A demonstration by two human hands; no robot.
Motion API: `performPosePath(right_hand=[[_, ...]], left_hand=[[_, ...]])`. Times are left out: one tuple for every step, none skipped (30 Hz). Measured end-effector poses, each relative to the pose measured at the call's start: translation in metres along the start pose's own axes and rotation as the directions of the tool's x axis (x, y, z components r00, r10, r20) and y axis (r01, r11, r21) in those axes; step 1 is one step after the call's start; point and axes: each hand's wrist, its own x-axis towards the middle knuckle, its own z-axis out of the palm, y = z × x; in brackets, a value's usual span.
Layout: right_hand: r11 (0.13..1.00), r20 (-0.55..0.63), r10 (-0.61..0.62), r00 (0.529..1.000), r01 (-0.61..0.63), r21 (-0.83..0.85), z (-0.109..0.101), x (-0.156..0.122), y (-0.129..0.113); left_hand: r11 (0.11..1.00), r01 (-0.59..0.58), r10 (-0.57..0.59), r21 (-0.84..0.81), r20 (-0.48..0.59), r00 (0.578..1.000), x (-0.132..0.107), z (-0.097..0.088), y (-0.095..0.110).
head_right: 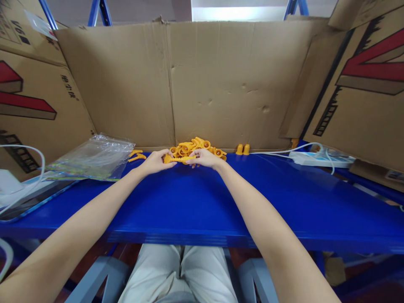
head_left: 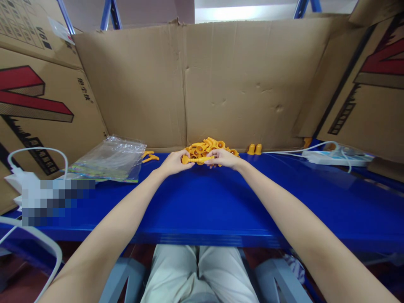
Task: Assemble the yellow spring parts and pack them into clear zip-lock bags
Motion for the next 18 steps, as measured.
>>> performPosePath(right_hand=[[1.0, 0.002, -0.013, 1.0, 0.013, 0.013, 0.0004, 0.0, 0.0], [0.999, 0.006, -0.024, 1.0, 0.024, 0.026, 0.0008, 0.0001, 0.0002], [0.999, 0.009, -0.031, 0.999, 0.031, 0.037, 0.0011, 0.0002, 0.0006], [0.998, 0.01, -0.032, 0.999, 0.032, 0.046, 0.0015, 0.0004, 0.0009], [0.998, 0.011, -0.027, 1.0, 0.027, 0.052, 0.0017, 0.0005, 0.0013], [0.998, 0.008, -0.018, 1.0, 0.018, 0.058, 0.002, 0.0006, 0.0015], [0.998, 0.005, -0.008, 1.0, 0.008, 0.065, 0.0023, 0.0005, 0.0017], [0.997, 0.001, 0.001, 1.0, -0.001, 0.075, 0.0025, 0.0004, 0.0018], [0.996, 0.0, 0.007, 1.0, -0.007, 0.089, 0.0027, 0.0002, 0.0019], [0.994, 0.0, 0.011, 1.0, -0.01, 0.106, 0.0028, -0.0001, 0.0021], [0.992, 0.002, 0.013, 1.0, -0.013, 0.126, 0.0029, -0.0003, 0.0023], [0.989, 0.006, 0.014, 1.0, -0.015, 0.145, 0.003, -0.0005, 0.0026], [0.986, 0.012, 0.016, 1.0, -0.018, 0.164, 0.003, -0.0006, 0.003], [0.983, 0.017, 0.017, 1.0, -0.02, 0.183, 0.0031, -0.0005, 0.0037], [0.979, 0.022, 0.019, 1.0, -0.023, 0.203, 0.0032, -0.0004, 0.0044], [0.974, 0.027, 0.021, 0.999, -0.026, 0.224, 0.0034, -0.0001, 0.0052], [0.969, 0.031, 0.022, 0.999, -0.029, 0.246, 0.0037, 0.0002, 0.0061], [0.963, 0.036, 0.023, 0.999, -0.031, 0.268, 0.0042, 0.0007, 0.0069]], left_hand=[[1.0, 0.001, -0.001, -0.001, -0.002, 1.0, -0.0002, -0.0001, 0.0001], [1.0, 0.0, 0.0, 0.0, -0.004, 1.0, -0.0003, -0.0003, 0.0002], [1.0, -0.002, 0.002, 0.001, -0.007, 1.0, -0.0004, -0.0004, 0.0004], [1.0, -0.005, 0.005, 0.002, -0.007, 1.0, -0.0005, -0.0005, 0.0006], [1.0, -0.008, 0.008, 0.004, -0.007, 1.0, -0.0005, -0.0006, 0.0008], [1.0, -0.01, 0.01, 0.007, -0.005, 1.0, -0.0005, -0.0006, 0.001], [1.0, -0.011, 0.011, 0.011, -0.004, 1.0, -0.0005, -0.0006, 0.0012], [1.0, -0.011, 0.012, 0.016, -0.004, 1.0, -0.0004, -0.0006, 0.0013], [1.0, -0.013, 0.013, 0.023, -0.006, 1.0, -0.0004, -0.0007, 0.0014], [0.999, -0.015, 0.015, 0.029, -0.01, 1.0, -0.0004, -0.0007, 0.0015], [0.999, -0.018, 0.019, 0.036, -0.014, 1.0, -0.0005, -0.0008, 0.0015], [0.999, -0.022, 0.022, 0.041, -0.019, 1.0, -0.0006, -0.0008, 0.0016], [0.999, -0.024, 0.025, 0.046, -0.024, 0.999, -0.0007, -0.0009, 0.0016], [0.998, -0.026, 0.027, 0.05, -0.027, 0.999, -0.0009, -0.0009, 0.0016], [0.998, -0.027, 0.028, 0.053, -0.029, 0.999, -0.0011, -0.0008, 0.0016], [0.998, -0.028, 0.03, 0.056, -0.033, 0.999, -0.0013, -0.0006, 0.0015], [0.998, -0.03, 0.033, 0.059, -0.038, 0.999, -0.0015, -0.0005, 0.0013], [0.997, -0.034, 0.036, 0.065, -0.042, 0.998, -0.0016, -0.0003, 0.0011]])
